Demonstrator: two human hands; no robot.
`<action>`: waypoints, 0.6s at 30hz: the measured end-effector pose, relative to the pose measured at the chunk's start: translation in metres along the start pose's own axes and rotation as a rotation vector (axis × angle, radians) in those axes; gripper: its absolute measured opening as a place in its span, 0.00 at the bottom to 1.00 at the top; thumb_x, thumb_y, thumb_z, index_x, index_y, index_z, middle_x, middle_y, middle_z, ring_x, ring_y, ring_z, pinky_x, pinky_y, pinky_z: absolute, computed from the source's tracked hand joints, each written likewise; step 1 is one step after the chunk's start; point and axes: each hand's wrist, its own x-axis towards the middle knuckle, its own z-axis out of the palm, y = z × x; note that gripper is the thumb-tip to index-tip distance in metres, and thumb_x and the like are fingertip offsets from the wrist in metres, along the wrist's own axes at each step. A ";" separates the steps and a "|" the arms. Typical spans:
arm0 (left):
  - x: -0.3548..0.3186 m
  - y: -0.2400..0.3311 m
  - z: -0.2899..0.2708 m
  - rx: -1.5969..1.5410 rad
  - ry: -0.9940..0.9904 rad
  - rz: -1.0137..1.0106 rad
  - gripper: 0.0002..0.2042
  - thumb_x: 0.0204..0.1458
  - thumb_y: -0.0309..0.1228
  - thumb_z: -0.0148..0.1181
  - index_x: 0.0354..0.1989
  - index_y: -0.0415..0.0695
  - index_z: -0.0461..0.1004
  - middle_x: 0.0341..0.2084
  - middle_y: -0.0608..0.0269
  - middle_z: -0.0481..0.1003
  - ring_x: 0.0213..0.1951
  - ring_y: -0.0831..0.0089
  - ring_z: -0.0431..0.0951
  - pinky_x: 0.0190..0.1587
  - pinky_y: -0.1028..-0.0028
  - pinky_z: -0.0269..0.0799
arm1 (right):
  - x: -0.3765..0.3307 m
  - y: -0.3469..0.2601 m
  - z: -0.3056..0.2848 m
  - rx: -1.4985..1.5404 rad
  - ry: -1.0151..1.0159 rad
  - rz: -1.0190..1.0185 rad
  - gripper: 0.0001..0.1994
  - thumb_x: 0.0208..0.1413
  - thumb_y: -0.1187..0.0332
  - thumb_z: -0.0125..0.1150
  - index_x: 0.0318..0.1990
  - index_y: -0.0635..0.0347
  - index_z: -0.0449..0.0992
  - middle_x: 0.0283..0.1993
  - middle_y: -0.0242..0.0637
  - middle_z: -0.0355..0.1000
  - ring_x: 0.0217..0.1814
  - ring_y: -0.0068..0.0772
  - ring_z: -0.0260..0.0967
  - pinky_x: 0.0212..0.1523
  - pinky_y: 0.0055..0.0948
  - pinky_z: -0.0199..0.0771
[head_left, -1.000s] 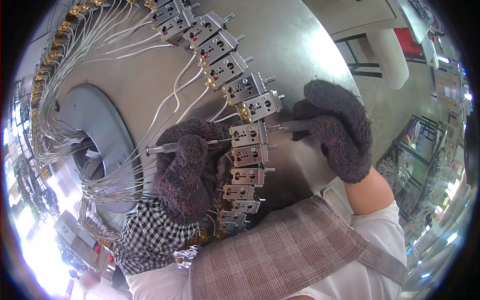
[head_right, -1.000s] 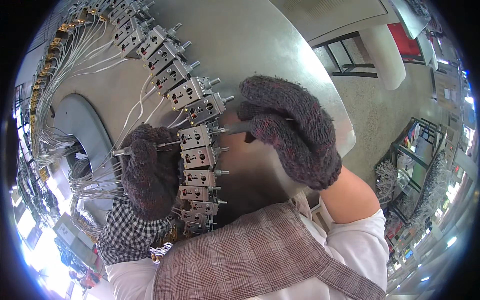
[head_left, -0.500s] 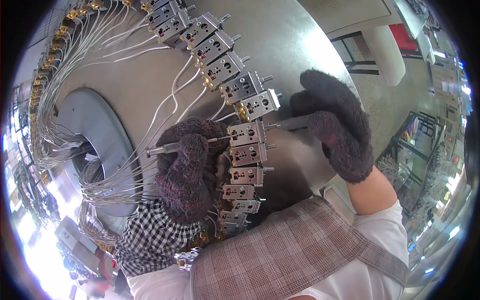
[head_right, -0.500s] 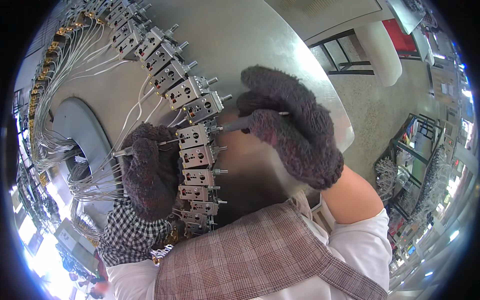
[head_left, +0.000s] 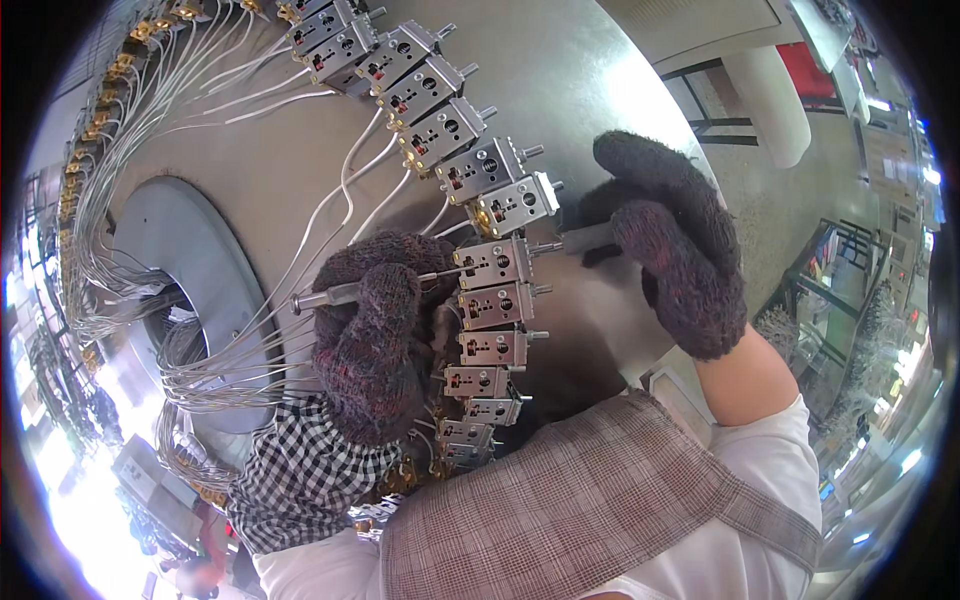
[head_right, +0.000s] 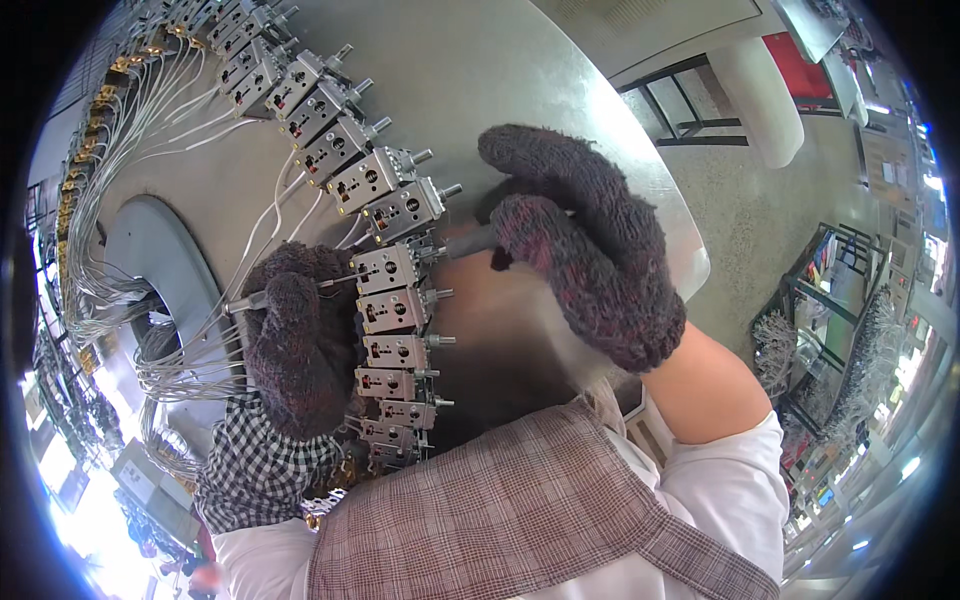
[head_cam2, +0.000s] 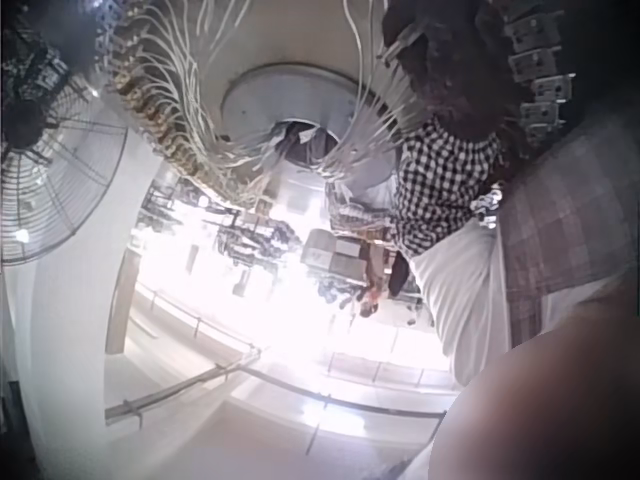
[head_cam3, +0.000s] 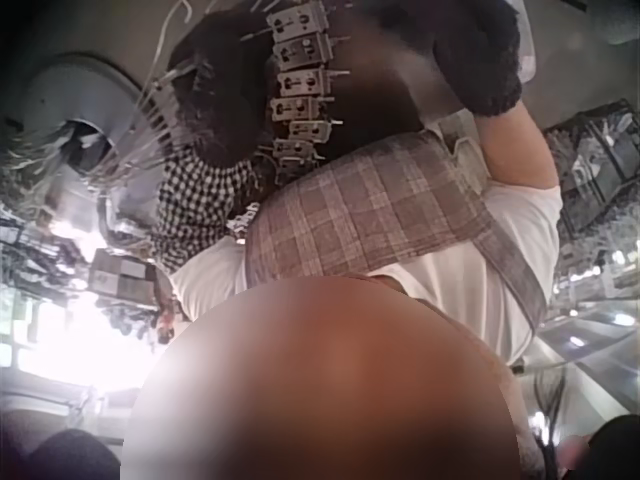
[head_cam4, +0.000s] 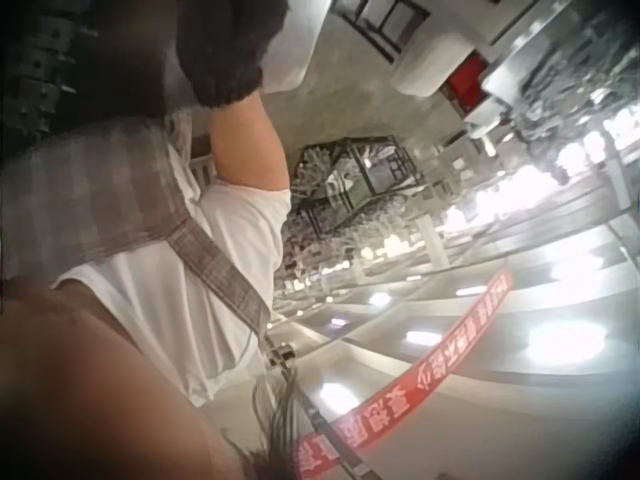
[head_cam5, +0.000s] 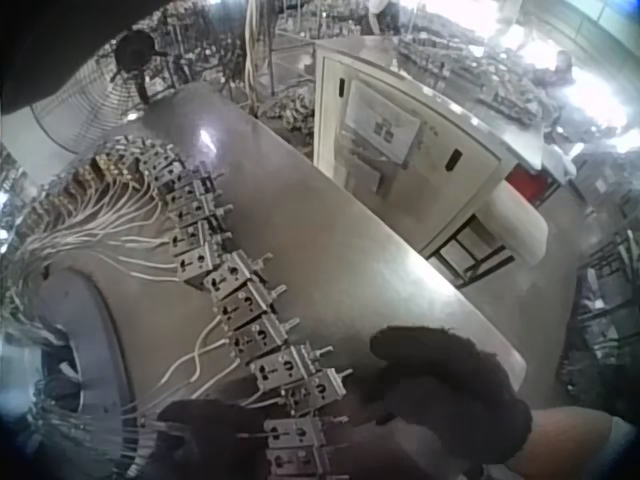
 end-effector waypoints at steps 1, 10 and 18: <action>0.002 0.001 0.000 -0.004 -0.045 -0.031 0.11 0.53 0.35 0.54 0.32 0.37 0.68 0.29 0.53 0.72 0.32 0.62 0.75 0.31 0.66 0.75 | -0.001 -0.005 -0.003 -0.002 0.003 0.001 0.16 0.59 0.66 0.48 0.50 0.67 0.66 0.32 0.39 0.72 0.24 0.23 0.68 0.20 0.18 0.66; -0.001 -0.002 -0.003 0.100 0.010 0.023 0.12 0.52 0.36 0.56 0.33 0.37 0.68 0.29 0.53 0.72 0.32 0.61 0.74 0.32 0.63 0.74 | 0.001 -0.026 -0.003 -0.058 -0.015 0.424 0.16 0.58 0.61 0.50 0.44 0.66 0.71 0.23 0.36 0.70 0.19 0.19 0.65 0.16 0.17 0.61; -0.002 0.002 0.002 -0.003 -0.007 -0.039 0.13 0.53 0.39 0.53 0.32 0.39 0.66 0.28 0.54 0.71 0.33 0.60 0.75 0.34 0.62 0.75 | 0.001 -0.029 -0.004 0.068 -0.046 0.399 0.15 0.59 0.65 0.48 0.48 0.65 0.68 0.28 0.35 0.71 0.24 0.19 0.66 0.21 0.18 0.65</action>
